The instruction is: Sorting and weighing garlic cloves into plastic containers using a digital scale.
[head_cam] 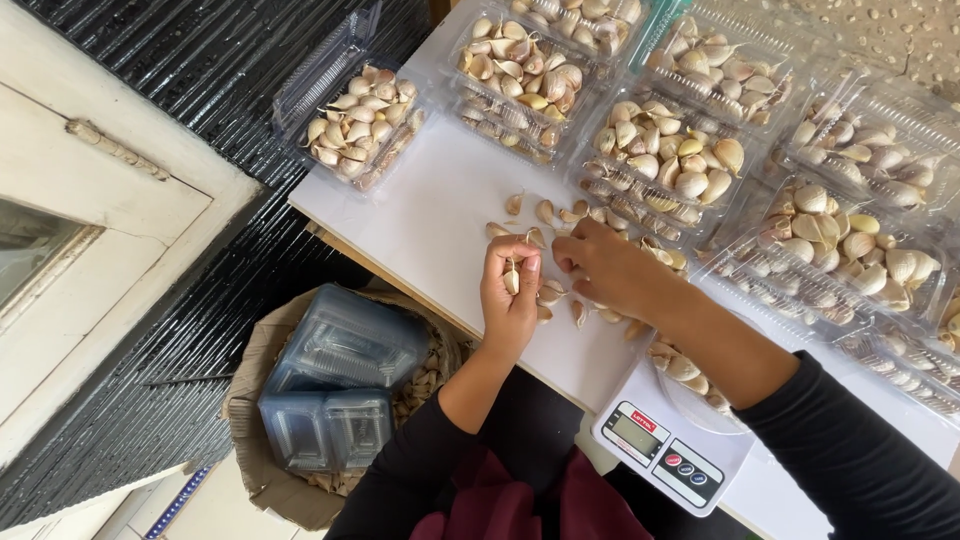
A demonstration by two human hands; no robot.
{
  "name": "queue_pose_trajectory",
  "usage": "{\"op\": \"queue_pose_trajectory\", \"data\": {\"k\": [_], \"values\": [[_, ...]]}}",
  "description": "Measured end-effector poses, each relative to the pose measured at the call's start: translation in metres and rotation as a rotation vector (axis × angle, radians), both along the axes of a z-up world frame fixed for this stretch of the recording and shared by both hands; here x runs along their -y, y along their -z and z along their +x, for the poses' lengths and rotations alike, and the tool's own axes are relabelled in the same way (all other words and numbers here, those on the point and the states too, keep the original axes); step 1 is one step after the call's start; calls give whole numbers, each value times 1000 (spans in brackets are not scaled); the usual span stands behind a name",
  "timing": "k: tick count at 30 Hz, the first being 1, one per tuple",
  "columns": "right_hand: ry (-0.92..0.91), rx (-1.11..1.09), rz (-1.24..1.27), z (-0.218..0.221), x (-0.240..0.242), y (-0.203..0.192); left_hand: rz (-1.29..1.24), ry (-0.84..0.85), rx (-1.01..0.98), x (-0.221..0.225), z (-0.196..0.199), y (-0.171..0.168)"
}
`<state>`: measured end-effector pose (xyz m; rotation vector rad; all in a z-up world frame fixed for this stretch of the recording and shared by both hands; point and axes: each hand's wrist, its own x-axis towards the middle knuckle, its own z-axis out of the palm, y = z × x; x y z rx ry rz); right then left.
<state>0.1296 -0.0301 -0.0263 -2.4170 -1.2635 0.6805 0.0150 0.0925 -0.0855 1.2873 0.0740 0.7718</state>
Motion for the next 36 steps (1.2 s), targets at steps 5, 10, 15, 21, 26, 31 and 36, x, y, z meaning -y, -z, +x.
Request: {"op": "queue_pose_trajectory", "data": {"k": [5, 10, 15, 21, 26, 31, 36], "values": [[113, -64, 89, 5, 10, -28, 31, 41, 1, 0, 3, 5], [292, -232, 41, -10, 28, -92, 135, 122, -8, -2, 4, -5], [384, -712, 316, -17, 78, -95, 400, 171, 34, 4, 0, -24], [401, -1101, 454, -26, 153, -72, 551, 360, 41, 15, -1, -27], [551, -981, 461, -44, 186, -63, 681, 485, 36, 33, -4, -51], [545, -776, 356, -68, 207, -64, 762, 660, 9, 55, -9, -64], [297, -460, 91, -79, 216, -81, 919, 754, -53, 70, -17, -70]]}}
